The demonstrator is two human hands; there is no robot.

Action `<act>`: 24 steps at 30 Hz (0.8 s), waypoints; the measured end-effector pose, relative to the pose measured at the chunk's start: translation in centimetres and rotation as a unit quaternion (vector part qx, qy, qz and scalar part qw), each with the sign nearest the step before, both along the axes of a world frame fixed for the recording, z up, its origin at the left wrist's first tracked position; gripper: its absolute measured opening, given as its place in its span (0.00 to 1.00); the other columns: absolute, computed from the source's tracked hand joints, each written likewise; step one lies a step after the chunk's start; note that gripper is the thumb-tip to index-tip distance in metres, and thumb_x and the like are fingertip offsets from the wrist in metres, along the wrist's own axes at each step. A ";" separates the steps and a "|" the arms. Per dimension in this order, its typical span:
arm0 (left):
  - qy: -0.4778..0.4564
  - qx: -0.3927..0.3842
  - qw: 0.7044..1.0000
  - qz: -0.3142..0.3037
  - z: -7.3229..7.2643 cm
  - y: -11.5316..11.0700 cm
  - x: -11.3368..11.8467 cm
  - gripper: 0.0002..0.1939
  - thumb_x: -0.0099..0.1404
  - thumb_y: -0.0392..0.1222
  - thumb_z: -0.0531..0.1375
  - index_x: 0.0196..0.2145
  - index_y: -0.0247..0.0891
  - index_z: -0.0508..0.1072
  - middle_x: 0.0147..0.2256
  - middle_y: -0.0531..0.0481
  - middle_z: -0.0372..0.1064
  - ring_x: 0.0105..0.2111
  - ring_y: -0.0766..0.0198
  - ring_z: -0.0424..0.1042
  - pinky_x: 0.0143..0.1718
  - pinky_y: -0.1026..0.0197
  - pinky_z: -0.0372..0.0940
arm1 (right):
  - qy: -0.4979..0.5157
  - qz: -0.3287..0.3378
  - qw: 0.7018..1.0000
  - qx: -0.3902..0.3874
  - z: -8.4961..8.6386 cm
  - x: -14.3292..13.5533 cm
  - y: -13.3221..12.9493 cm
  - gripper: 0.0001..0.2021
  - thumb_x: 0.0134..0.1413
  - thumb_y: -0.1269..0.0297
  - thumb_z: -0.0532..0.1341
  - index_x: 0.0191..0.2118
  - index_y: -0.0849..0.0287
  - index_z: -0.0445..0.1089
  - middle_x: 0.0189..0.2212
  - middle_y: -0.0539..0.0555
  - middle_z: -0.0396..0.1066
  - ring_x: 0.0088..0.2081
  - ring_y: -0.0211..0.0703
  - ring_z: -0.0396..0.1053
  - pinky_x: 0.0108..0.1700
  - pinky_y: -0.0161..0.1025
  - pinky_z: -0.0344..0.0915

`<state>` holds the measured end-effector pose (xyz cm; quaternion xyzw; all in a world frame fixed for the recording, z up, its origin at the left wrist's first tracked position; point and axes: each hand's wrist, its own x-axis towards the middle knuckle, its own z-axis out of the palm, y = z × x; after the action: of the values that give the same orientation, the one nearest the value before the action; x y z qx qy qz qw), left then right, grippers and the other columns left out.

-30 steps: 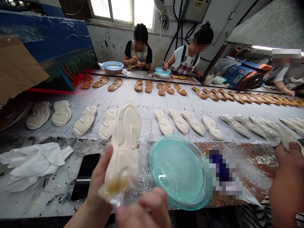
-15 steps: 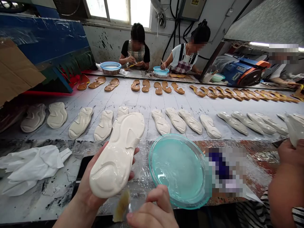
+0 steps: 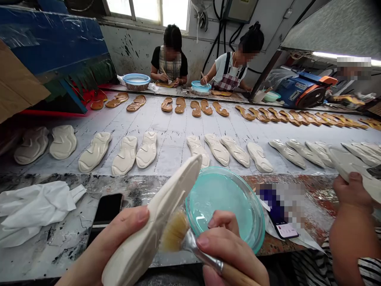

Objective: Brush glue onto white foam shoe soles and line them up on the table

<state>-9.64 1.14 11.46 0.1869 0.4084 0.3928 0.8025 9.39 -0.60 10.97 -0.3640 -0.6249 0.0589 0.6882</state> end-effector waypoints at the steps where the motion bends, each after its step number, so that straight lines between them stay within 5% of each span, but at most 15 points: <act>1: 0.008 0.020 1.000 -0.012 0.3 -0.1 0.2 0.10 0.63 0.43 0.63 0.33 0.36 0.82 0.25 0.47 0.76 0.24 0.58 0.74 0.26 0.63 0.69 | 0.019 0.007 1.000 0.005 0.0 -0.4 0.2 0.19 0.44 0.79 0.52 0.41 0.57 0.70 0.25 0.43 0.71 0.20 0.28 0.66 0.36 0.39 0.61; 6: 0.018 0.074 0.996 0.035 0.8 -0.1 1.3 0.06 0.57 0.36 0.66 0.33 0.40 0.84 0.22 0.49 0.74 0.29 0.55 0.74 0.33 0.61 0.70 | 0.019 -0.018 0.999 -0.030 0.8 -1.2 0.3 0.13 0.41 0.79 0.54 0.33 0.60 0.70 0.22 0.43 0.72 0.19 0.31 0.68 0.36 0.41 0.60; 13: 0.153 0.186 0.966 0.091 0.3 -0.5 1.3 0.11 0.53 0.33 0.70 0.36 0.41 0.84 0.49 0.45 0.75 0.56 0.47 0.65 0.46 0.67 0.67 | -0.117 -0.219 0.968 -0.041 0.8 -2.0 -1.2 0.08 0.51 0.74 0.56 0.32 0.56 0.71 0.20 0.45 0.74 0.23 0.38 0.68 0.43 0.48 0.60; 19: 0.301 0.306 0.903 0.027 -0.2 -1.2 0.4 0.12 0.58 0.42 0.68 0.40 0.43 0.84 0.57 0.47 0.67 0.55 0.51 0.65 0.51 0.69 0.64 | -0.196 -0.240 0.950 -0.018 2.1 -0.9 -0.5 0.04 0.52 0.74 0.61 0.31 0.59 0.70 0.25 0.47 0.77 0.24 0.35 0.70 0.41 0.45 0.63; 22: 0.251 0.273 0.928 0.016 -0.2 -1.4 0.5 0.11 0.57 0.43 0.69 0.38 0.42 0.84 0.52 0.46 0.73 0.51 0.51 0.69 0.49 0.68 0.66 | -0.161 -0.210 0.964 -0.030 2.5 0.7 0.4 0.09 0.52 0.78 0.64 0.39 0.60 0.73 0.32 0.49 0.77 0.31 0.35 0.70 0.39 0.40 0.65; 24: 0.179 0.166 0.970 -0.018 -0.5 -1.0 0.3 0.10 0.58 0.45 0.68 0.37 0.40 0.84 0.40 0.44 0.79 0.39 0.54 0.75 0.38 0.65 0.71 | -0.073 -0.189 0.975 -0.091 1.6 2.1 0.9 0.10 0.55 0.74 0.64 0.43 0.58 0.74 0.33 0.50 0.76 0.35 0.38 0.69 0.38 0.39 0.66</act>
<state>-9.36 0.12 10.94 0.3920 0.4711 0.4007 0.6811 11.48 0.28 12.56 -0.5397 -0.5853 -0.0426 0.6036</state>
